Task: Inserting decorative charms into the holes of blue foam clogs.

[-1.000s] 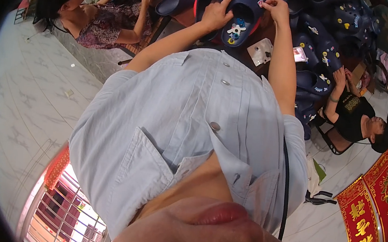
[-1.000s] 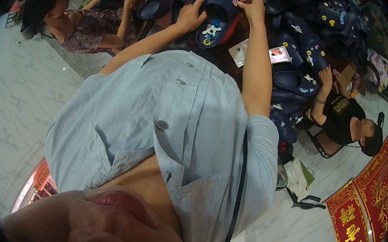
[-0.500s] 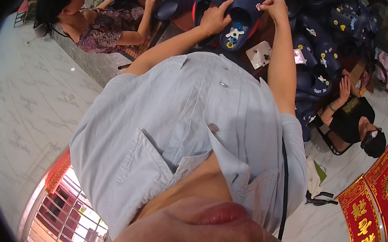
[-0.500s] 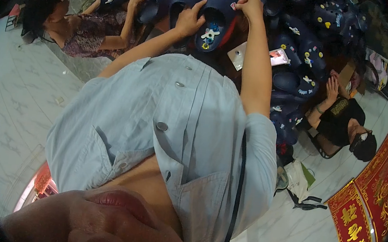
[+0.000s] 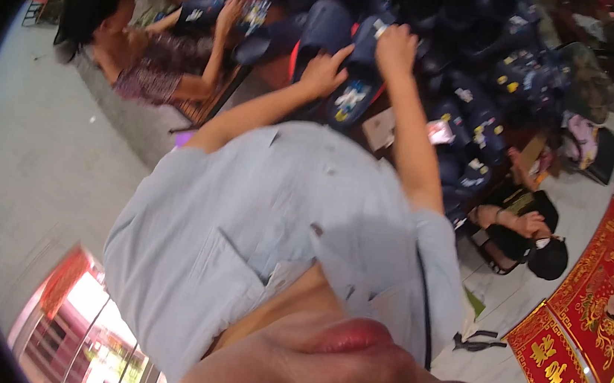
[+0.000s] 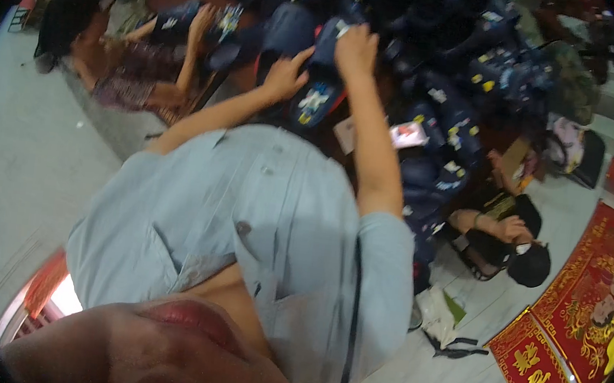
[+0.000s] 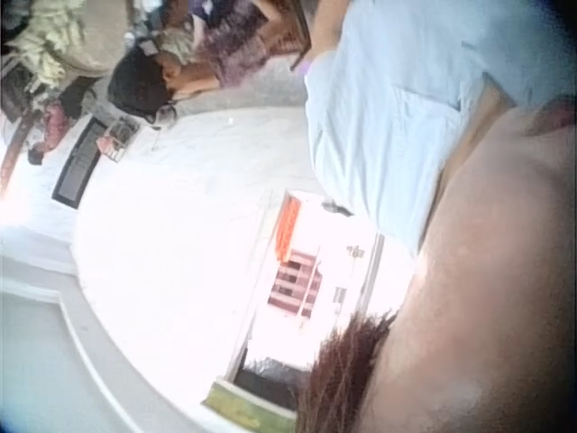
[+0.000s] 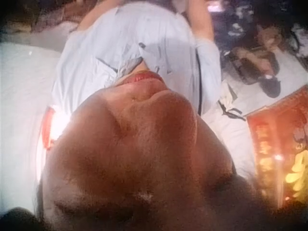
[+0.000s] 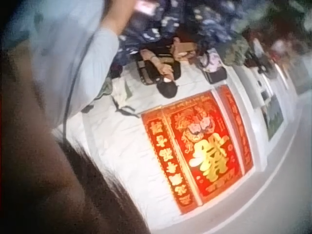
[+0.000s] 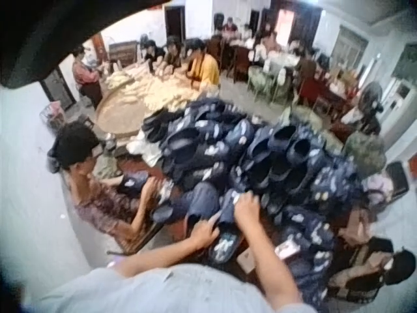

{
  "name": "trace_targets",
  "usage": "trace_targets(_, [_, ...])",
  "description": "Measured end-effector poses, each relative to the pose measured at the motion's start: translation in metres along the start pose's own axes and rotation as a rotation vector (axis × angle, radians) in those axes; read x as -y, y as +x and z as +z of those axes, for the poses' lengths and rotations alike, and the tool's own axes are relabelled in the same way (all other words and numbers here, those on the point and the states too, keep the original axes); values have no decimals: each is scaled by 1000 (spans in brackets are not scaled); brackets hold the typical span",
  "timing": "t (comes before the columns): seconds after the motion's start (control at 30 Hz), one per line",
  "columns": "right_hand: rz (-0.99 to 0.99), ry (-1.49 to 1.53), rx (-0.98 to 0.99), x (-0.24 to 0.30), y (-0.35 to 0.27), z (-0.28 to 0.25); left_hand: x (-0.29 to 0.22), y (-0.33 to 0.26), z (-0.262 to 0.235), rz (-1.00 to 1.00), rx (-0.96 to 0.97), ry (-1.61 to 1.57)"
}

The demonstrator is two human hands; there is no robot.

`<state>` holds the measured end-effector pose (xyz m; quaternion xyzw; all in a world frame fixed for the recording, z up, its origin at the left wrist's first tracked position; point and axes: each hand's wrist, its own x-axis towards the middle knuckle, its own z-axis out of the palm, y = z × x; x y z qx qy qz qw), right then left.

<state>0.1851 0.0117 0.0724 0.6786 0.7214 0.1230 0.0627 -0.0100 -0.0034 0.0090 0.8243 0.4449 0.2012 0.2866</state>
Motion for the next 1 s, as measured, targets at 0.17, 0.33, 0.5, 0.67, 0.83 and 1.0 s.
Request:
trace_targets(0.17, [-76,-63,-98,7,9,0,-5,3,-2,-59,71,-36])
trace_targets(0.33, [-5,131,-203,11,9,9,-4,5,3,-14,9,-14])
trace_targets(0.5, [253,573,-249,-6,-16,24,-8,6,6,34,-25,-37])
trace_targets(0.67, [-24,656,-589,21,-77,-10,-4,-1,4,-23,13,-31])
trace_targets(0.83, [-298,565,-401,51,-123,4,-3,1,7,-23,-1,-12])
trace_targets(1.0, [-277,398,-97,58,-129,26,3,4,13,0,0,-3])
